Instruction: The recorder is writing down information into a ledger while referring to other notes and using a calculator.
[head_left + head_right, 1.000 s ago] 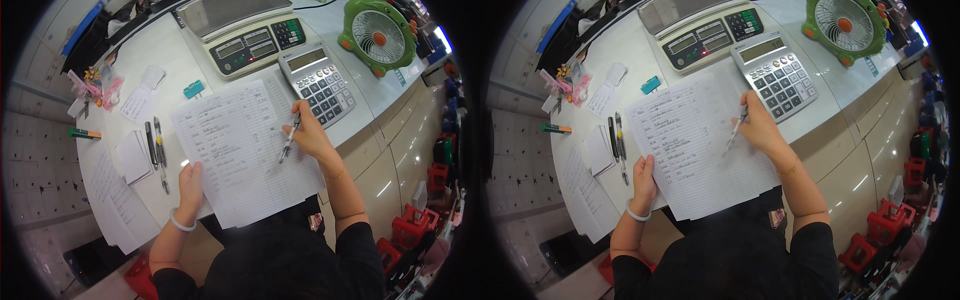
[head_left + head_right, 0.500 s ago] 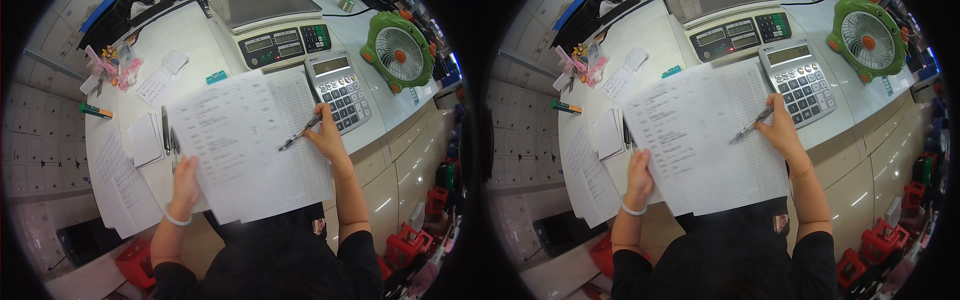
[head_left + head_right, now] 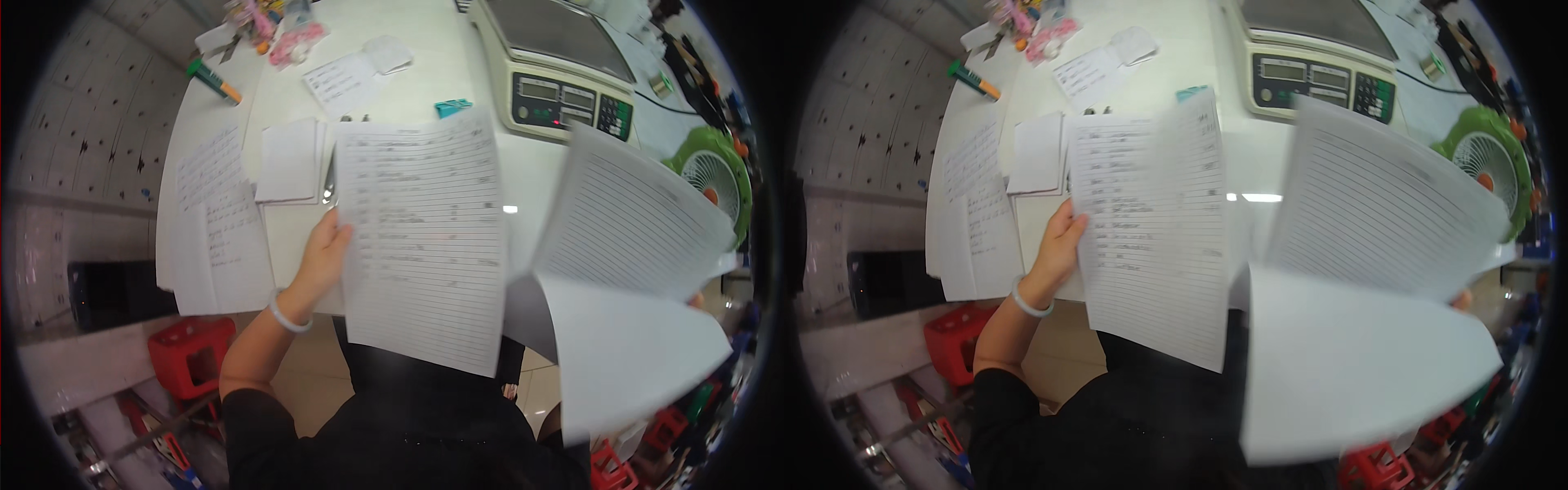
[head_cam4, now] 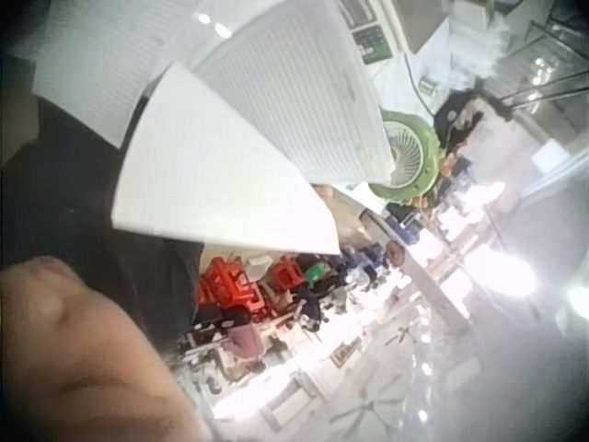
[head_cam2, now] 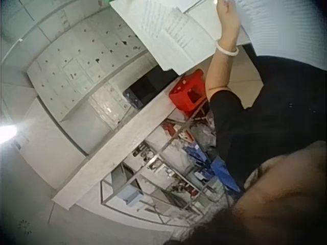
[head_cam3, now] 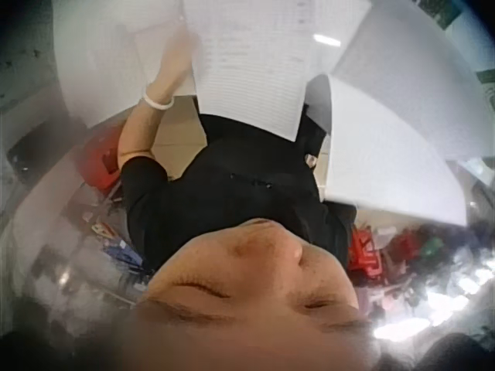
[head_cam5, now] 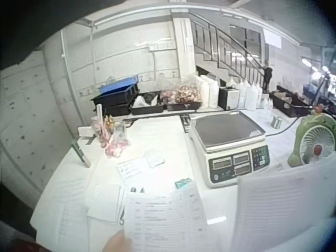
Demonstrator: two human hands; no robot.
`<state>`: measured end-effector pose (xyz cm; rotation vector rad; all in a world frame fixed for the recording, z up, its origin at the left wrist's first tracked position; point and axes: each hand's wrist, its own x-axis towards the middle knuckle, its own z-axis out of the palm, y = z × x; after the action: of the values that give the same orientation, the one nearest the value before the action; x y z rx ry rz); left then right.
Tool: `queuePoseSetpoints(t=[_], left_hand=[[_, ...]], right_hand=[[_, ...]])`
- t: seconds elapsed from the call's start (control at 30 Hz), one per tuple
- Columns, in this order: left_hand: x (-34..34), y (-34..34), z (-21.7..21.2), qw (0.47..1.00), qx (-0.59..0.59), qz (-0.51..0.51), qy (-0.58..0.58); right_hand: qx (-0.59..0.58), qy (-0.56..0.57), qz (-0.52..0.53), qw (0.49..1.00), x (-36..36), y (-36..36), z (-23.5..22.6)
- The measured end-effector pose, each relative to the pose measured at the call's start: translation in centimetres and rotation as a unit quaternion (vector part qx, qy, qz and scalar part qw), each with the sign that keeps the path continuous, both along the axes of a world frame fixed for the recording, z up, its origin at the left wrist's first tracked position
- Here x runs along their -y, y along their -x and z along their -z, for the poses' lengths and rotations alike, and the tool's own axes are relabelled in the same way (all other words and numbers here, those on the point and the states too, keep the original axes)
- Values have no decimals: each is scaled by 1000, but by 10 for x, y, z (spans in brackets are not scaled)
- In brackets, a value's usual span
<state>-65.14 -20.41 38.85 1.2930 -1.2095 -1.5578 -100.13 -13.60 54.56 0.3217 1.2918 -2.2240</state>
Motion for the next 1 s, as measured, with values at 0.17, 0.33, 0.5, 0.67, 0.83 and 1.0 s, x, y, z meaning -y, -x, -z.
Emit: queuePoseSetpoints(t=[0.17, 0.33, 0.5, 0.67, 0.83, 1.0], left_hand=[[-13, 23, -26, 970, 199, 4, 138], [-9, 61, -24, 705, 488, 106, 505], [-16, 87, -18, 672, 392, 314, 544], [-7, 121, -18, 683, 401, 398, 463], [-5, 127, -13, 706, 449, 341, 428], [6, 111, -8, 906, 39, 336, 257]], right_hand=[[-75, 21, -177, 981, 17, -154, 14], [-164, 24, -248, 955, 21, -115, 28], [-230, 35, -353, 906, 41, -59, 58], [-303, 31, -423, 854, 30, -16, 74], [-359, 27, -496, 790, 30, 29, 96], [-406, -104, -545, 726, 21, 62, 148]])
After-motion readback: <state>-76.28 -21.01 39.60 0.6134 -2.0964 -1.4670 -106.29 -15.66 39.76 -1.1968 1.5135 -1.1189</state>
